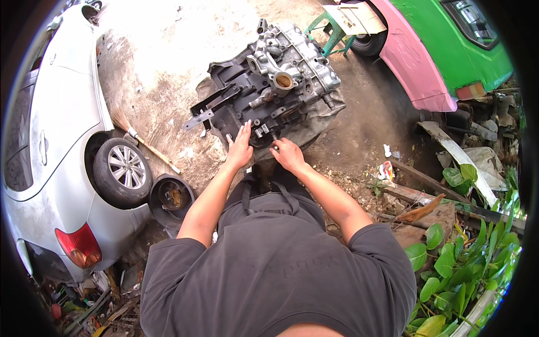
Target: The person uses a wrench to loosen and remove bolts from a car engine block resting on a cloth. They hold the engine steady with one hand while turning the wrench with the other, then place the wrench on a nearby stool.
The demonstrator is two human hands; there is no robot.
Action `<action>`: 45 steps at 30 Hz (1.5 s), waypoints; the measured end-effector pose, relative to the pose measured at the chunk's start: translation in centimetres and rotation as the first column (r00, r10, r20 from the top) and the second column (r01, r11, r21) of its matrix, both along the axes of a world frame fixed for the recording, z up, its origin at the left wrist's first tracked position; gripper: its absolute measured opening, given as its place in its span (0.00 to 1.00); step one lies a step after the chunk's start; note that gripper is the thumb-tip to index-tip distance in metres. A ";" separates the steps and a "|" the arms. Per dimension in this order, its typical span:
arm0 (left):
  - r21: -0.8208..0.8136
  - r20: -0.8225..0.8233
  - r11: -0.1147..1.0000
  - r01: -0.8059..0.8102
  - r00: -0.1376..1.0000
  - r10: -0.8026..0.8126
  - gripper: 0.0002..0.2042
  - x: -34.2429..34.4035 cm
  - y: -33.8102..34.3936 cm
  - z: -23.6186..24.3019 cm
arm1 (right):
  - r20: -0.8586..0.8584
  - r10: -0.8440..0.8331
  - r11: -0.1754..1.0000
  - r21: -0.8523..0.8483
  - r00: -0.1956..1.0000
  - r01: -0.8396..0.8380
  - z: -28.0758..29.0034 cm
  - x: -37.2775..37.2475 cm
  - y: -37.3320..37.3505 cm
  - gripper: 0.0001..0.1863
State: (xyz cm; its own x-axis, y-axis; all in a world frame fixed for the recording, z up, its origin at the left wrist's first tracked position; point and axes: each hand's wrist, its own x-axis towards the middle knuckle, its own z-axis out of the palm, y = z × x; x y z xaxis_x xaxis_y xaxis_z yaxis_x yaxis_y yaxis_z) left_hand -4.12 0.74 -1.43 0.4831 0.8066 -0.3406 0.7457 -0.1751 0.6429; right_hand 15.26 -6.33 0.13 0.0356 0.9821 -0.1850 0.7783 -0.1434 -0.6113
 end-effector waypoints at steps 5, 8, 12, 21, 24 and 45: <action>-0.043 -0.011 0.996 0.080 0.997 -0.080 0.44 -0.9 0.8 0.2 | -0.198 -0.263 0.955 -0.194 0.944 0.225 -1.2 0.1 0.2 0.14; -0.027 -0.031 0.994 0.103 0.994 -0.103 0.45 -0.6 1.6 0.1 | -0.472 -0.687 0.702 -0.628 0.552 0.337 -2.6 0.4 2.4 0.09; -0.038 -0.026 0.994 0.103 0.994 -0.104 0.46 -0.6 1.7 0.3 | -0.446 -0.838 0.541 -0.755 0.314 0.371 -3.5 0.6 3.3 0.08; -0.059 -0.019 0.994 0.096 0.995 -0.097 0.47 -0.6 1.7 0.7 | -0.417 -0.857 0.515 -0.719 0.302 0.468 -4.4 2.0 3.6 0.13; -0.065 -0.023 0.994 0.085 0.996 -0.087 0.47 -0.4 1.5 0.6 | -0.433 -0.880 0.473 -0.759 0.196 0.447 -4.7 2.7 3.6 0.15; 0.008 -0.098 0.999 -0.044 0.994 0.044 0.46 1.3 0.1 -0.3 | 0.224 -0.016 0.855 -0.502 0.974 0.129 -6.9 14.1 0.5 0.17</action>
